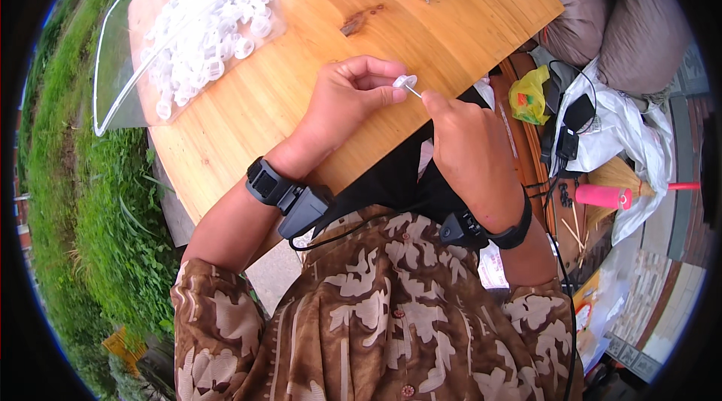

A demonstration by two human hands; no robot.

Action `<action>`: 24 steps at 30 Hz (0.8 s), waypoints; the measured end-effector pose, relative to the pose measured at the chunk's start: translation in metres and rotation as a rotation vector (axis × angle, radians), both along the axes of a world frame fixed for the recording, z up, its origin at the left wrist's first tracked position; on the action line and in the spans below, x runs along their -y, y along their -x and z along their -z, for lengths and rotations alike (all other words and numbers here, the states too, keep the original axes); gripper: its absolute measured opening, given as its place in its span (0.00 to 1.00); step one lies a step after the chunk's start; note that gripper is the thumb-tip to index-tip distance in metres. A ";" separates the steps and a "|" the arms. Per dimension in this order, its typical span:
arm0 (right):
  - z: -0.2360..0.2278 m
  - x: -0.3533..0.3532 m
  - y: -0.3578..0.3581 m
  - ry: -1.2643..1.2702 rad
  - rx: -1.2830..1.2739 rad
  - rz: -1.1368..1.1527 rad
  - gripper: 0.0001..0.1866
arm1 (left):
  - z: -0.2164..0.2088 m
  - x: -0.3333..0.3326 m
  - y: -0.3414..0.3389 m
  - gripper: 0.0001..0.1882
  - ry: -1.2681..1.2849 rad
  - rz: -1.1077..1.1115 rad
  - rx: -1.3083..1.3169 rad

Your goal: Cleaning and inspecting small plastic cap components with a thin metal tool.

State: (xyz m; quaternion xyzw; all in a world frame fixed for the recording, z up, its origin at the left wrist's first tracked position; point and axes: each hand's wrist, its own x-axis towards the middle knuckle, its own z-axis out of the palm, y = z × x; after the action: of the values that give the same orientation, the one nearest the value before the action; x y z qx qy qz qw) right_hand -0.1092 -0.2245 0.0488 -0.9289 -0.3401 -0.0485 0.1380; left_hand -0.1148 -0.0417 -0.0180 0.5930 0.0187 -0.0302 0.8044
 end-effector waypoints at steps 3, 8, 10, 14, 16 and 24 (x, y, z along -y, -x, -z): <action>-0.001 0.000 0.001 0.123 -0.008 -0.047 0.04 | 0.004 0.001 -0.001 0.14 -0.081 0.036 0.040; -0.009 0.009 -0.004 0.147 0.022 -0.104 0.04 | -0.002 -0.003 -0.003 0.14 -0.110 0.060 0.055; -0.015 0.016 -0.002 0.024 -0.066 -0.120 0.04 | -0.007 -0.004 0.000 0.13 -0.052 0.143 0.003; -0.016 0.011 0.008 0.015 -0.077 -0.074 0.05 | -0.007 -0.006 -0.001 0.12 -0.086 0.157 0.057; -0.012 0.011 0.006 0.091 -0.194 -0.091 0.06 | -0.004 -0.008 -0.004 0.13 -0.235 0.006 0.227; -0.003 0.003 -0.036 -0.541 -0.518 0.040 0.12 | -0.014 -0.018 -0.003 0.11 0.120 0.167 -0.060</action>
State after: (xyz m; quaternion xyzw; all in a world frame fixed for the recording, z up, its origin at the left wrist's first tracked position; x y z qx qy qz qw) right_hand -0.0735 -0.2277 0.0519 -0.8470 -0.2506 0.0971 0.4587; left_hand -0.1116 -0.0235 -0.0036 0.5419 -0.0087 -0.1158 0.8324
